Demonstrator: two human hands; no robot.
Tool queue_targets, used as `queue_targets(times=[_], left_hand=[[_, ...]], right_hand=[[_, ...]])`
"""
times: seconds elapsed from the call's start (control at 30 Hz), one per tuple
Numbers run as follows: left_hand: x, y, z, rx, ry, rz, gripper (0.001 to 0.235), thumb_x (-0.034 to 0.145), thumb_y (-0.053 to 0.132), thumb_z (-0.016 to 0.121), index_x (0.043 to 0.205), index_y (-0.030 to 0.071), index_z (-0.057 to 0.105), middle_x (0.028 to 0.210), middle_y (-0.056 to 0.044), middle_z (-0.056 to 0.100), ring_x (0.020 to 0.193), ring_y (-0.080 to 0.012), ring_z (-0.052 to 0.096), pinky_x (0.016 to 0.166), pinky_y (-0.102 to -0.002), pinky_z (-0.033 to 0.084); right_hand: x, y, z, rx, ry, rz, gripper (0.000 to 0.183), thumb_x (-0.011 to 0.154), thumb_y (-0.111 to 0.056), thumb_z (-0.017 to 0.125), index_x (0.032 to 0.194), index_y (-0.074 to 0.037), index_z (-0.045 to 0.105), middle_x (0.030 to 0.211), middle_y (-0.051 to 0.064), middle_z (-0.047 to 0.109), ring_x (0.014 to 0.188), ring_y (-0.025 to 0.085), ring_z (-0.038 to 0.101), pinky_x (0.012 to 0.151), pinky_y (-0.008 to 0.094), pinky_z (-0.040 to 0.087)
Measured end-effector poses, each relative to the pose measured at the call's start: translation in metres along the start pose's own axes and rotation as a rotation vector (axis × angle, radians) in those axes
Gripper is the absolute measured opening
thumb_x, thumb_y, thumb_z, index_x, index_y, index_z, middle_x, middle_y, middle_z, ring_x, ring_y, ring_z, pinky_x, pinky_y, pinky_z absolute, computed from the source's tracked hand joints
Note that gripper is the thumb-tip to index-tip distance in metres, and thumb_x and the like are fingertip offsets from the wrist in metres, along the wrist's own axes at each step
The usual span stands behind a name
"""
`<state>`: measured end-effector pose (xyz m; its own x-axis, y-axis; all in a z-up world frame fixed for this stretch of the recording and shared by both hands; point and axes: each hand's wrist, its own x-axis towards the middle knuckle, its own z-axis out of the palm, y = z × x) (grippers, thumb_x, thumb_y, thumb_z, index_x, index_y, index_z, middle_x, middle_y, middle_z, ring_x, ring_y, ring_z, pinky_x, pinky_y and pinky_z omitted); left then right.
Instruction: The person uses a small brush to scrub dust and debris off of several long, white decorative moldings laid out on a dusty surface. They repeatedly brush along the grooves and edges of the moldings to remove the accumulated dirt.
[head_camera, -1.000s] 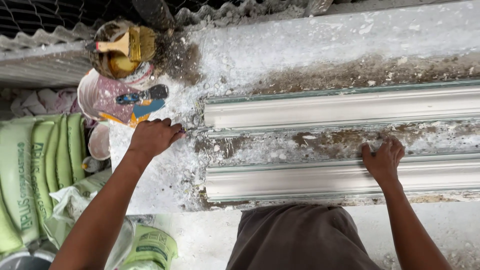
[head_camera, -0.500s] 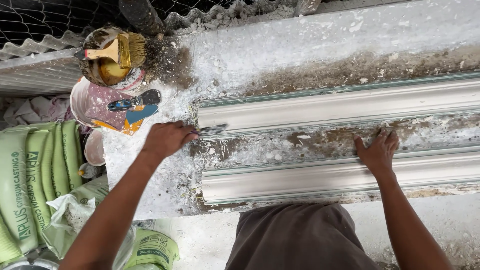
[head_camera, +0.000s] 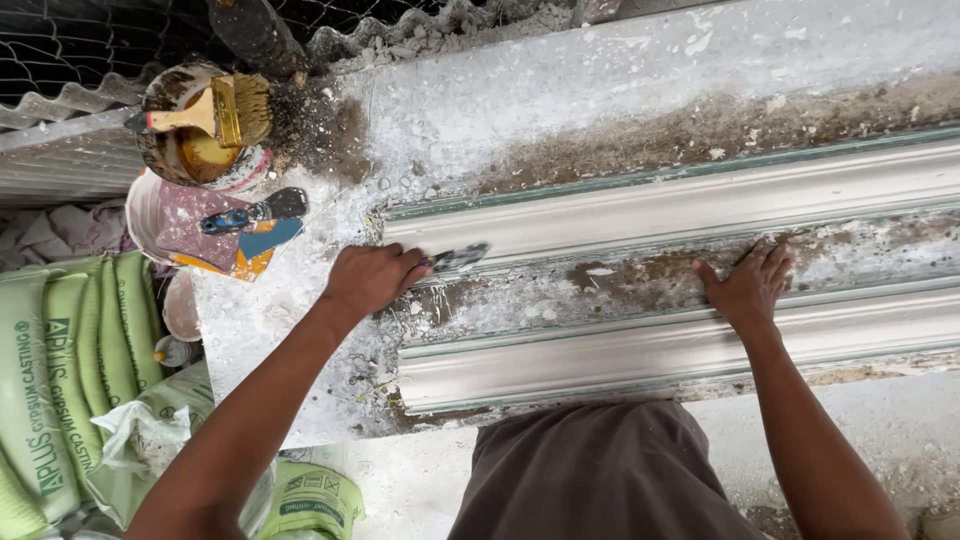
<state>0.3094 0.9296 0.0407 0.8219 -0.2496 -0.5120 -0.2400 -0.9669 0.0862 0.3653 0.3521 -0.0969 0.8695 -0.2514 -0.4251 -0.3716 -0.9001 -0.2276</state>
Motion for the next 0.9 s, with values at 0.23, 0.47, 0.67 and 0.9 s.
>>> queue_targets(times=[0.23,0.47,0.67,0.9], left_hand=[[0.004,-0.015,-0.001,-0.003,0.039,0.049,0.045,0.102,0.057,0.039,0.114,0.025,0.069,0.096,-0.005,0.074,0.085,-0.0271,0.073,0.07,-0.045,0.057],[0.029,0.018,0.016,0.016,0.091,0.125,0.049,0.106,0.057,0.034,0.113,0.02,0.066,0.088,-0.006,0.072,0.071,-0.0264,0.073,0.056,-0.042,0.057],[0.016,-0.01,0.009,0.112,0.09,0.147,0.051,0.105,0.057,0.033,0.11,0.017,0.065,0.081,-0.007,0.071,0.067,-0.0241,0.072,0.055,-0.04,0.058],[0.04,0.035,0.022,0.105,0.379,0.28,0.044,0.105,0.051,0.039,0.105,0.017,0.067,0.078,-0.004,0.071,0.063,-0.0248,0.071,0.053,-0.038,0.056]], right_hand=[[0.005,0.002,0.002,-0.029,-0.001,0.003,0.135,0.078,-0.082,0.061,0.163,0.008,0.005,0.168,0.035,-0.006,0.157,0.05,-0.011,0.125,0.065,0.006],[-0.001,0.005,0.008,-0.024,0.048,-0.012,0.136,0.078,-0.083,0.061,0.163,0.009,0.009,0.168,0.037,-0.001,0.156,0.053,-0.006,0.123,0.066,0.01],[-0.004,0.001,0.002,-0.018,0.075,-0.02,0.137,0.077,-0.086,0.059,0.164,0.007,0.01,0.169,0.035,0.001,0.157,0.051,-0.003,0.125,0.065,0.01],[-0.003,0.008,0.008,-0.052,0.062,0.006,0.138,0.076,-0.088,0.058,0.162,0.007,0.01,0.169,0.032,0.001,0.157,0.048,-0.002,0.125,0.06,0.01]])
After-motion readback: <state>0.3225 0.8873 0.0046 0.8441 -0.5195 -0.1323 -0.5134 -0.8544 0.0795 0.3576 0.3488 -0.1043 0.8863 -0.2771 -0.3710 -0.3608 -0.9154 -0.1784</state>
